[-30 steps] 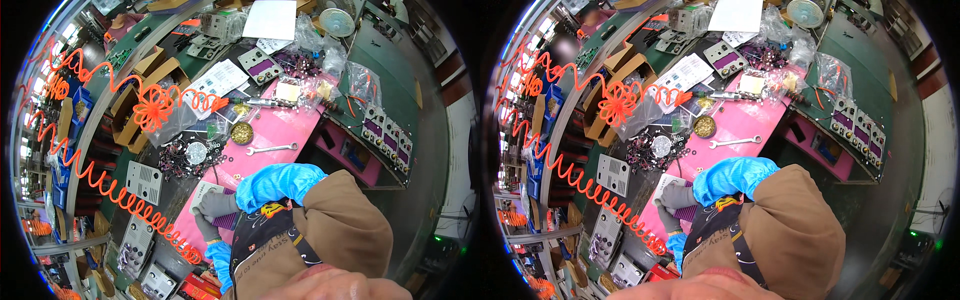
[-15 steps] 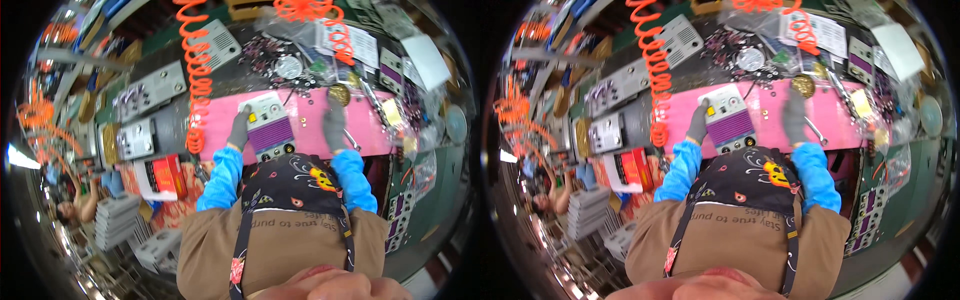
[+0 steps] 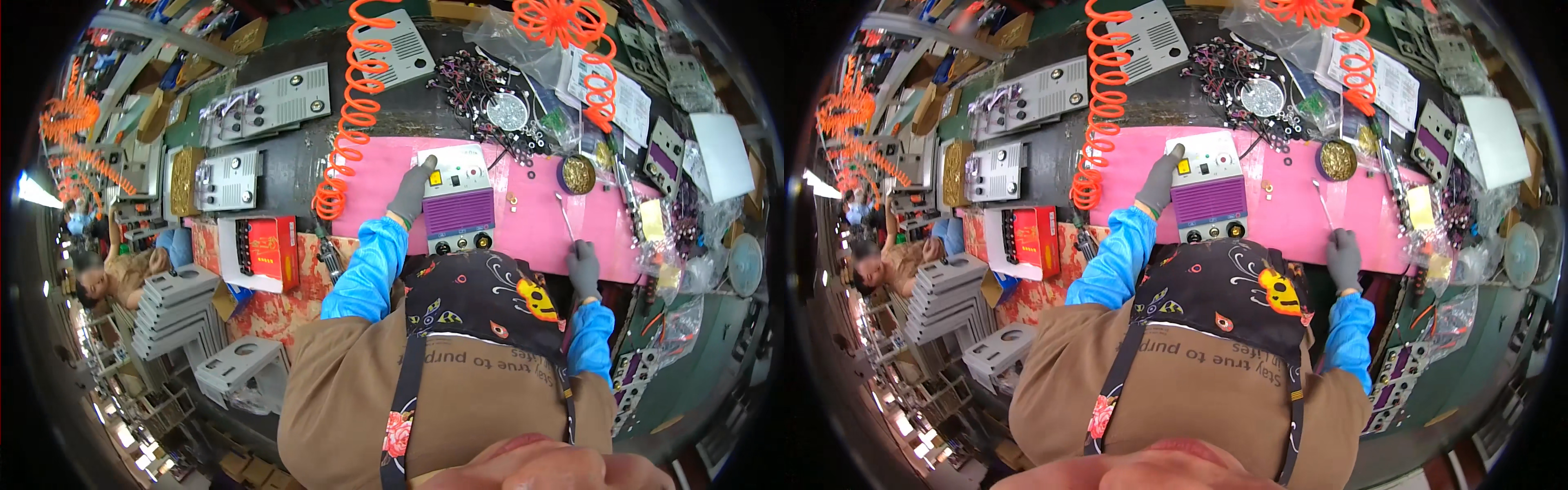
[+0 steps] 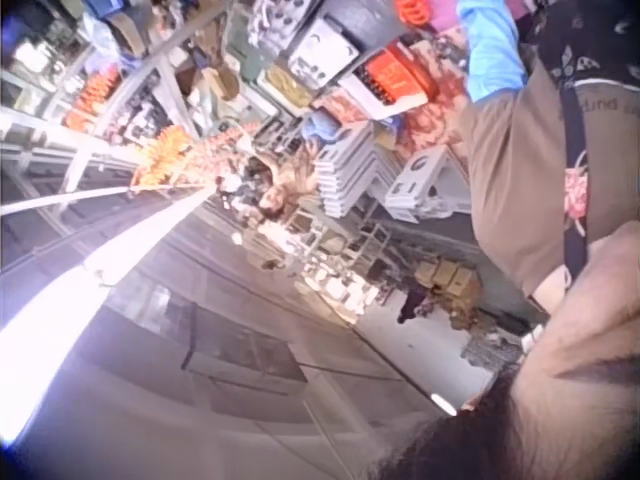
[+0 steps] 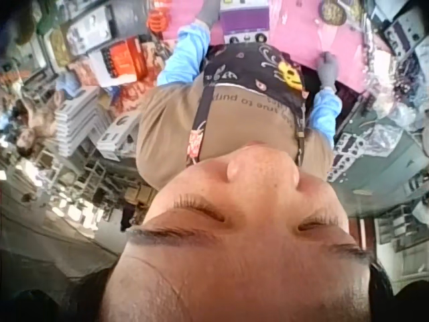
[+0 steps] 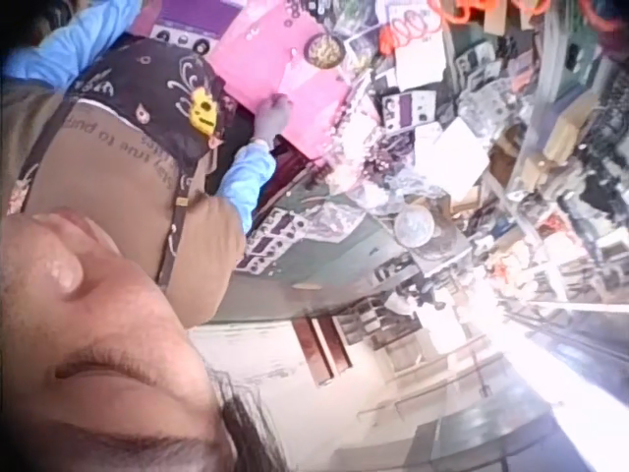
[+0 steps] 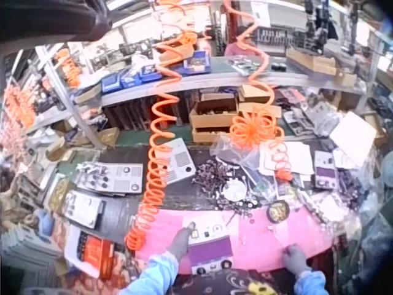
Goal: The person assembles a small electronic device on a pink workbench. They connect wires to a terminal block, use a power drill to secure screws, and manipulate various components including a purple heatsink and a metal casing.
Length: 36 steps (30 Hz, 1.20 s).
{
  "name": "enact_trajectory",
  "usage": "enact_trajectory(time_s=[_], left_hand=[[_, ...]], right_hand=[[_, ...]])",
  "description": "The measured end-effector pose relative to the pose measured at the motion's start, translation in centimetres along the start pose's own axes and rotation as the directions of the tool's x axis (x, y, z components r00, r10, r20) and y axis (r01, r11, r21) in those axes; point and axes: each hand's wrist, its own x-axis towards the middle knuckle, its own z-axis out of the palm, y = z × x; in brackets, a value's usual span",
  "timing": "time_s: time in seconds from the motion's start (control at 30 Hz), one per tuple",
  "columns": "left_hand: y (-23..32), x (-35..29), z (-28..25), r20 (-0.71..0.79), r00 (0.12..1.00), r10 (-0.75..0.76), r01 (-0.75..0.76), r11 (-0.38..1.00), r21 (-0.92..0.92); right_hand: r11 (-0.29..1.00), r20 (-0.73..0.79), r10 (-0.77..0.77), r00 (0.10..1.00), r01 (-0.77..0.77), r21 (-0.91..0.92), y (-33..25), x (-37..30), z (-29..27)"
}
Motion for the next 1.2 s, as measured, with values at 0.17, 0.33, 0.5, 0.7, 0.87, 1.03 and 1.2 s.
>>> enact_trajectory(time_s=[0.17,0.33,0.5,0.7,0.87,1.03,1.2], left_hand=[[0.3,-0.3,-0.2,0.028,1.0,-0.009,0.008,0.999,0.041],[0.3,0.2,-0.4,0.011,0.999,-0.034,0.034,0.999,-0.037],[0.3,-0.1,-0.4,0.05,0.998,-0.035,0.039,0.996,-0.078],[-0.7,0.7,-1.2,0.098,0.995,-0.012,0.022,0.995,-0.102],[-0.4,0.3,-1.1,0.051,0.998,-0.044,0.049,0.992,-0.114],[-0.4,0.4,-0.9,0.04,0.998,-0.042,0.046,0.993,-0.111],[-0.5,-0.1,-1.0,0.056,0.998,0.013,-0.007,0.994,-0.106]], right_hand=[[0.852,0.062,-0.219,0.974,0.16,0.498,-12.1,0.8,-0.9],[0.822,-0.206,-0.49,0.847,0.527,0.214,-16.3,4.1,4.0],[0.831,-0.269,-0.514,0.815,0.551,0.081,-17.7,4.3,2.9],[0.869,-0.054,-0.49,0.87,0.483,-0.109,-16.9,4.4,3.7],[0.807,-0.306,-0.532,0.789,0.582,0.097,-18.0,4.0,3.1],[0.838,-0.31,-0.434,0.846,0.505,0.207,-17.3,3.4,2.5],[0.934,-0.228,-0.117,0.967,0.185,0.307,-13.6,1.8,2.9]])
